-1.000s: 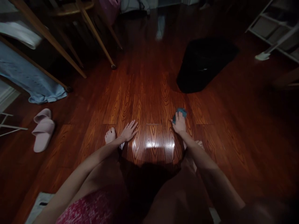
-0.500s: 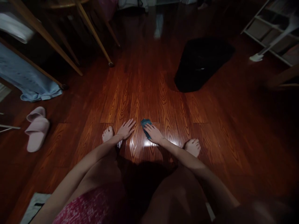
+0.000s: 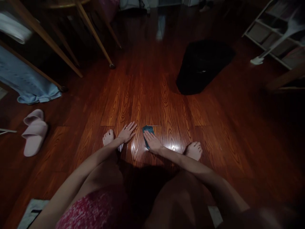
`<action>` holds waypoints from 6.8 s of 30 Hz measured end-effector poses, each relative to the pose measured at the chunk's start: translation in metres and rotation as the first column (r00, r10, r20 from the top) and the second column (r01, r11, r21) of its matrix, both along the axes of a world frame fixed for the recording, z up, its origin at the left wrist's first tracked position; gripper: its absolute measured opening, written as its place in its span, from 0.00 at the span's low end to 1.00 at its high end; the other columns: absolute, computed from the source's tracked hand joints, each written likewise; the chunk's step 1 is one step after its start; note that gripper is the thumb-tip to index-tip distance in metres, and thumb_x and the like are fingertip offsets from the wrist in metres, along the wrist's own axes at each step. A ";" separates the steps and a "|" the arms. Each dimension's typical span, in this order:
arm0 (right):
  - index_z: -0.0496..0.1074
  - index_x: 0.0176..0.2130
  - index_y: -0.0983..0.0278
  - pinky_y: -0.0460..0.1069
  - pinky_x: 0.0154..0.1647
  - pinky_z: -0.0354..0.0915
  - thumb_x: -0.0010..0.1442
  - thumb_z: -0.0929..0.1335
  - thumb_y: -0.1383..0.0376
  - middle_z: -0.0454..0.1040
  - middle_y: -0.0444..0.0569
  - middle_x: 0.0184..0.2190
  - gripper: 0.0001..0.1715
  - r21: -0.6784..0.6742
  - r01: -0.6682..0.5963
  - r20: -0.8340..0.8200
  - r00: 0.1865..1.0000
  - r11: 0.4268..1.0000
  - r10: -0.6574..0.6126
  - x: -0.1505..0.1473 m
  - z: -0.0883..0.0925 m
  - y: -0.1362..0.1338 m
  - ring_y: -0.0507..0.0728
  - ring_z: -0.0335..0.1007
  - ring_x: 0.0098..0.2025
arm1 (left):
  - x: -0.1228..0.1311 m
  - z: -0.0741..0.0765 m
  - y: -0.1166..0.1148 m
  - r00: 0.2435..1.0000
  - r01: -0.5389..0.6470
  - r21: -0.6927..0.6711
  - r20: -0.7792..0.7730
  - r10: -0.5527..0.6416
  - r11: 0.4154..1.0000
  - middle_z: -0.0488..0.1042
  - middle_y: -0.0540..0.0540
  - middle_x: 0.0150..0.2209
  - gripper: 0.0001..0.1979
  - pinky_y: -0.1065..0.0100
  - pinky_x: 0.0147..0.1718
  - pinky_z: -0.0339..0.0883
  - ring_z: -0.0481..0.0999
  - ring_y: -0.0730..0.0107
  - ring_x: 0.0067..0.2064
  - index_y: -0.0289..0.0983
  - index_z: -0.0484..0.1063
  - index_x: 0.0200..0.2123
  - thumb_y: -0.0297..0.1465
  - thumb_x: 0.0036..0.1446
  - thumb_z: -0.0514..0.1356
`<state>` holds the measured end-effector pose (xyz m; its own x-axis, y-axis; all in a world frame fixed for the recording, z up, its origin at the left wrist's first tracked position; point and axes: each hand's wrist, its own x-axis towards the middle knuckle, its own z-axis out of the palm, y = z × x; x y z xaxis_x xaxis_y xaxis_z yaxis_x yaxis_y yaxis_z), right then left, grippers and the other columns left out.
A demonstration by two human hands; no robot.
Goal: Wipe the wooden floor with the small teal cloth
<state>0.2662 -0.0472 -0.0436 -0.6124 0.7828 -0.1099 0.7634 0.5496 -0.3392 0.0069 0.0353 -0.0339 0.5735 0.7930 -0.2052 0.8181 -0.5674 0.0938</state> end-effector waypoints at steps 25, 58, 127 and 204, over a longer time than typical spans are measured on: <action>0.51 0.73 0.69 0.63 0.74 0.43 0.70 0.61 0.55 0.47 0.58 0.75 0.40 0.034 0.069 -0.022 0.997 0.997 -0.068 0.026 0.011 0.004 0.65 0.37 0.76 | 0.001 0.002 0.000 1.000 -0.027 -0.027 -0.007 0.027 0.999 0.42 0.43 0.76 0.32 0.47 0.70 0.43 0.42 0.57 0.75 0.42 0.44 0.76 0.44 0.73 0.44; 0.55 0.73 0.66 0.64 0.72 0.51 0.71 0.61 0.56 0.48 0.56 0.75 0.37 -0.022 0.055 0.002 0.998 0.998 -0.055 0.019 0.016 -0.006 0.69 0.37 0.76 | -0.001 0.000 0.001 0.999 -0.033 -0.027 0.014 0.034 0.999 0.43 0.45 0.76 0.33 0.46 0.70 0.44 0.44 0.55 0.75 0.45 0.43 0.76 0.46 0.73 0.44; 0.53 0.73 0.68 0.62 0.74 0.42 0.68 0.62 0.61 0.44 0.58 0.75 0.39 -0.193 0.145 0.145 0.982 0.970 -0.118 0.020 0.050 -0.006 0.67 0.35 0.76 | 0.002 0.005 0.000 0.999 -0.033 -0.052 -0.030 0.031 0.998 0.40 0.43 0.76 0.33 0.46 0.70 0.43 0.42 0.55 0.76 0.42 0.43 0.76 0.45 0.74 0.43; 0.48 0.73 0.79 0.68 0.72 0.47 0.62 0.62 0.71 0.40 0.69 0.74 0.44 -0.078 0.443 0.294 0.866 0.893 -0.404 0.038 0.040 0.010 0.73 0.39 0.75 | 0.002 0.005 0.002 0.999 -0.036 -0.065 -0.036 0.034 0.997 0.38 0.45 0.76 0.33 0.45 0.70 0.43 0.41 0.55 0.76 0.43 0.40 0.76 0.46 0.74 0.43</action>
<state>0.3037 -0.0370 -0.0037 -0.1579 0.9250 -0.3457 0.9832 0.1150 -0.1414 0.0085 0.0369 -0.0289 0.5373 0.7965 -0.2774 0.8407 -0.5321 0.1008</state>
